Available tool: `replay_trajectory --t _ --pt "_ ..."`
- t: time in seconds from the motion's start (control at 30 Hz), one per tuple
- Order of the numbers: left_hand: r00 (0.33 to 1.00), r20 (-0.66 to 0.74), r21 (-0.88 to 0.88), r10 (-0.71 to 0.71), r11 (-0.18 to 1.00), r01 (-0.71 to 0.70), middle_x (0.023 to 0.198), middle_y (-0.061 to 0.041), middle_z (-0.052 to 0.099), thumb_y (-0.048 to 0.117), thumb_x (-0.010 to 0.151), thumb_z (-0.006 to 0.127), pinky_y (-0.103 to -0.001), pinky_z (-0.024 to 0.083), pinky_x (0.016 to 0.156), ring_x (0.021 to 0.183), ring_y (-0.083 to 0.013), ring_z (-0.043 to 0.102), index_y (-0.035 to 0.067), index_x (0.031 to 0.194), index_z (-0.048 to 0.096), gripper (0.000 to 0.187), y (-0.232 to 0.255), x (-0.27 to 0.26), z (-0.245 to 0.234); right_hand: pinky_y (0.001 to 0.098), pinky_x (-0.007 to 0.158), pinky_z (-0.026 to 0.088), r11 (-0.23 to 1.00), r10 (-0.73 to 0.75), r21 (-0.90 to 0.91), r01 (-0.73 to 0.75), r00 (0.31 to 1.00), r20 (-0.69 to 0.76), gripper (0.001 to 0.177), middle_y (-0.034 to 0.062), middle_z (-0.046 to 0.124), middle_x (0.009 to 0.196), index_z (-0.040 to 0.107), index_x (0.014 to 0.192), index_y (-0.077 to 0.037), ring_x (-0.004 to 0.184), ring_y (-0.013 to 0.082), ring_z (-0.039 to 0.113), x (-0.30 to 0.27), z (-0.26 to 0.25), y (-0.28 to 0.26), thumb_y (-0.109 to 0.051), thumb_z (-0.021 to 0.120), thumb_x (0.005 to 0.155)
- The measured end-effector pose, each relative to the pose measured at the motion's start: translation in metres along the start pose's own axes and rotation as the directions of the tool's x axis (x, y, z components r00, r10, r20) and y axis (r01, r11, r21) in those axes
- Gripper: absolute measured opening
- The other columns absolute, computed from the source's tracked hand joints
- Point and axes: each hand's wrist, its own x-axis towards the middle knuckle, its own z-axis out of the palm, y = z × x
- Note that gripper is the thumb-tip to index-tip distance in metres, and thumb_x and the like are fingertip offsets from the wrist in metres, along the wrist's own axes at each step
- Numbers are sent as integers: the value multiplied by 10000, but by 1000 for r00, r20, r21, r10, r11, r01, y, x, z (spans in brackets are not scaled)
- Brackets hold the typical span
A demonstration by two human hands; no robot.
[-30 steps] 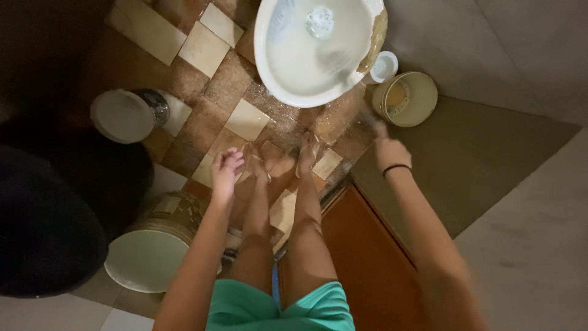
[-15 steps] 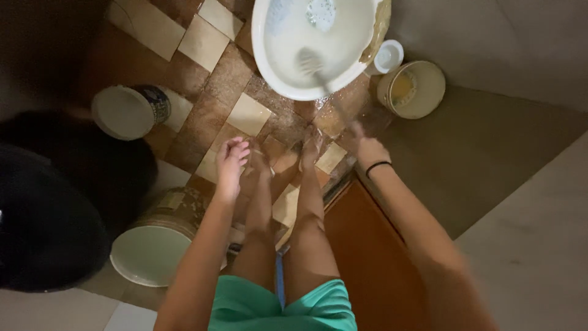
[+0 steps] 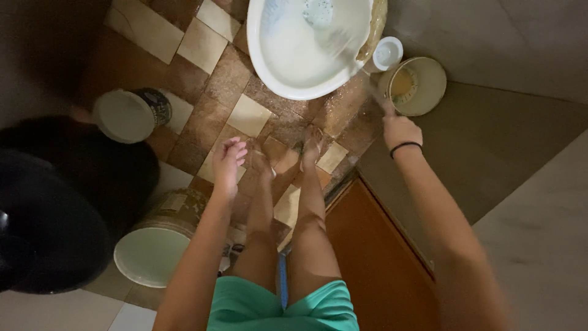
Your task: Scrubbing the outside and inside of a toilet bowl using a brush and water.
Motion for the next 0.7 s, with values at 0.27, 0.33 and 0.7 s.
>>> replay_trajectory --t 0.27,0.33,0.7 --pt "1000 -10 -15 -18 1000 18 1200 -86 712 228 990 577 -344 528 891 1077 -213 699 60 1283 607 339 0 -1 11 519 935 546 775 -351 477 414 910 -218 332 241 693 1218 650 1292 -78 1092 372 669 -33 208 -102 -258 632 1014" --pt "998 -29 26 -47 999 48 1195 -90 716 219 985 575 -344 529 883 1071 -212 702 58 1273 609 331 -5 -4 12 591 952 504 537 -308 629 562 825 -474 316 294 657 1331 586 1467 -89 1161 415 612 -30 221 -147 -220 561 1180" --pt "998 5 -35 -56 998 56 1201 -82 719 229 992 557 -321 538 882 1064 -184 710 65 1260 617 320 -2 3 26 380 659 560 571 -137 799 189 981 -134 525 123 686 904 420 1586 -202 707 206 671 -89 200 -92 -214 452 1061"
